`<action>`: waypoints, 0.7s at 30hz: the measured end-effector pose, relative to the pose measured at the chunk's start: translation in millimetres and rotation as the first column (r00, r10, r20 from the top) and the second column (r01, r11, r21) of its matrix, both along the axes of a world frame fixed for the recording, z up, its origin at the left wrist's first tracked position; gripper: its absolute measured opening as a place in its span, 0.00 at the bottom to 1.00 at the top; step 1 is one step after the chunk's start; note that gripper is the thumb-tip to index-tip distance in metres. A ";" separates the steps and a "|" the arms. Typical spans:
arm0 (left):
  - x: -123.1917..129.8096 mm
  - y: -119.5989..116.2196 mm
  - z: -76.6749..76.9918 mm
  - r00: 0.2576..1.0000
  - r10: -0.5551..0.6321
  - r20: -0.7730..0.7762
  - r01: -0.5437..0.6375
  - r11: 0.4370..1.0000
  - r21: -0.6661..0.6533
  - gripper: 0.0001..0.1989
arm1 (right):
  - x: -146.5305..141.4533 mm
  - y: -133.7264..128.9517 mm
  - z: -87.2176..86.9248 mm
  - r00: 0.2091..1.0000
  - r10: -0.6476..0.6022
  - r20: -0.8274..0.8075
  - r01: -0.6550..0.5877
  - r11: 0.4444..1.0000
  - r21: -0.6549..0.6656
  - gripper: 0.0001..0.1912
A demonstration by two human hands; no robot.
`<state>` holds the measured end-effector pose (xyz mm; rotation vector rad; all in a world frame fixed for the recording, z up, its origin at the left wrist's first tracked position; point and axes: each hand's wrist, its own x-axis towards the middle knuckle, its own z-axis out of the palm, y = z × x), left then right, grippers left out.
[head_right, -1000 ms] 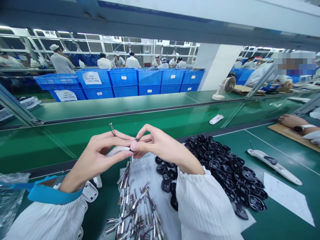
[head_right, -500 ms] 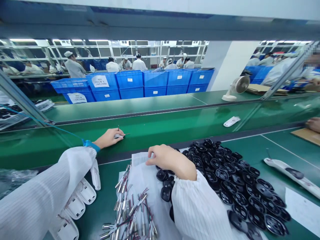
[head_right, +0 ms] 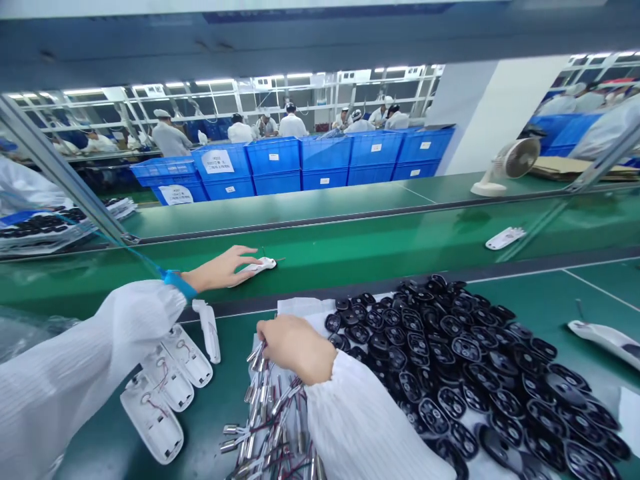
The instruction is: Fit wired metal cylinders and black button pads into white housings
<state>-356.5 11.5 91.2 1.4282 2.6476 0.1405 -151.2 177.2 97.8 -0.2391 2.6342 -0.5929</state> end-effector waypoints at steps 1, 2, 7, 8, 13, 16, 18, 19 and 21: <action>8.7 -8.5 6.1 0.998 0.067 -0.017 -0.067 0.997 -0.025 0.18 | -0.5 -1.1 -1.6 1.000 0.000 -0.013 0.000 1.000 -0.002 0.14; 18.6 -17.4 10.8 0.990 0.137 -0.030 -0.138 0.989 -0.056 0.17 | -1.3 -1.0 -2.7 1.000 -0.002 -0.028 0.001 1.000 -0.005 0.13; 73.1 -49.1 4.9 0.913 0.400 -0.081 -0.408 0.897 -0.169 0.19 | -5.4 5.8 -0.6 0.995 -0.009 -0.100 0.006 0.999 -0.032 0.10; 81.5 -50.7 -0.7 0.902 0.424 -0.084 -0.433 0.886 -0.170 0.18 | -5.7 6.6 0.5 0.994 -0.014 -0.112 0.011 0.999 -0.033 0.10; 99.6 -44.9 -15.3 0.878 0.475 -0.064 -0.479 0.871 -0.106 0.12 | -5.2 2.9 0.8 0.985 -0.071 -0.156 0.073 0.997 0.009 0.13; 99.8 -39.9 -4.5 0.891 0.453 -0.027 -0.454 0.891 -0.015 0.15 | -4.7 -2.1 -1.6 0.985 -0.078 -0.151 0.083 0.996 0.029 0.14; 99.8 -35.5 7.1 0.907 0.421 -0.015 -0.419 0.906 0.064 0.15 | -5.2 -3.3 -1.0 0.984 -0.081 -0.160 0.087 0.996 0.032 0.12; 100.3 -32.4 13.3 0.916 0.402 -0.010 -0.398 0.910 0.117 0.14 | -5.7 -3.1 0.2 0.982 -0.083 -0.172 0.090 0.996 0.029 0.12; 103.2 -24.3 26.0 0.926 0.376 0.018 -0.367 0.890 0.272 0.17 | -6.6 -1.2 4.3 0.976 -0.086 -0.200 0.092 0.996 0.020 0.14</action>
